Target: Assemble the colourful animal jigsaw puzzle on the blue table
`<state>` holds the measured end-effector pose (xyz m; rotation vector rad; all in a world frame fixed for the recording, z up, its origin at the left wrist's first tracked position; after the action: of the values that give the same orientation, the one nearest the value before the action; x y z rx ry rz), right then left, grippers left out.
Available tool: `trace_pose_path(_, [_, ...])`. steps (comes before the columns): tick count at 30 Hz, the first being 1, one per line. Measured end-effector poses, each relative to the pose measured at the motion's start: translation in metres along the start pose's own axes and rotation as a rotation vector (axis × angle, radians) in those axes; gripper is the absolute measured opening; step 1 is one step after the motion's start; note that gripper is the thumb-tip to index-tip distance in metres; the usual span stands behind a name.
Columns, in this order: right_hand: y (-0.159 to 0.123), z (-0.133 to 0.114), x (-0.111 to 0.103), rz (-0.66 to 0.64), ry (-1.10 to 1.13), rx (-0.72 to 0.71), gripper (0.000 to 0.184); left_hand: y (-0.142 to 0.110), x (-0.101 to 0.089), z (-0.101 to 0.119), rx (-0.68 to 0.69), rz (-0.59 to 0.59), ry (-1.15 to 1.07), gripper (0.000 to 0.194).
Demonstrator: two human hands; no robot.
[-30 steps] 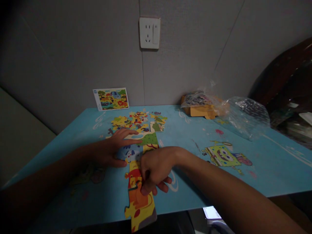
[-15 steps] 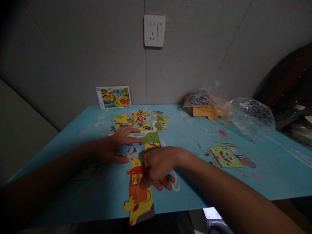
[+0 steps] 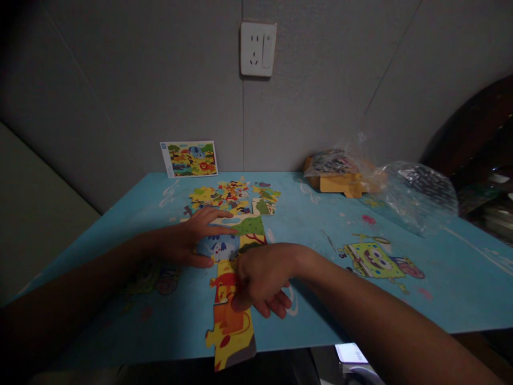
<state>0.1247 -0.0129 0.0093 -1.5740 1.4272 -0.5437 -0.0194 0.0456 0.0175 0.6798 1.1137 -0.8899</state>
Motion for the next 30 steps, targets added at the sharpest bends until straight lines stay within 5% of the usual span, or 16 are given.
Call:
trace_pose_path(5, [-0.010,-0.014,-0.013,0.359,-0.168,-0.217,0.036,0.000,0.000,-0.002,0.022,0.024,-0.004,0.071])
trace_pose_path(9, [-0.019,-0.029,-0.011,0.598,-0.358,-0.288,0.054,0.001,0.001,-0.002,0.018,0.004,-0.006,0.071])
trace_pose_path(21, [-0.011,-0.017,-0.009,0.346,-0.338,-0.263,0.045,0.001,0.001,-0.002,0.005,-0.026,-0.013,0.074])
trace_pose_path(26, [-0.011,0.021,-0.021,0.126,-0.091,-0.159,0.046,0.000,0.002,-0.003,0.010,-0.035,-0.006,0.074])
trace_pose_path(30, [-0.015,0.043,-0.032,0.090,0.029,-0.114,0.052,0.000,0.002,-0.004,0.001,-0.048,0.004,0.075])
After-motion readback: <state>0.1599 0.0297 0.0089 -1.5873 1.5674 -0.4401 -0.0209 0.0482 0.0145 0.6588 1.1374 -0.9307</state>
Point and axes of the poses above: each hand's wrist, its own y-axis towards the middle knuckle, its own x-axis out of the palm, z = x × y, the point moved 6 cm from there along y, towards the middle knuckle, and after that the axes turned 4 degrees about -z, right-handed, at the moved point
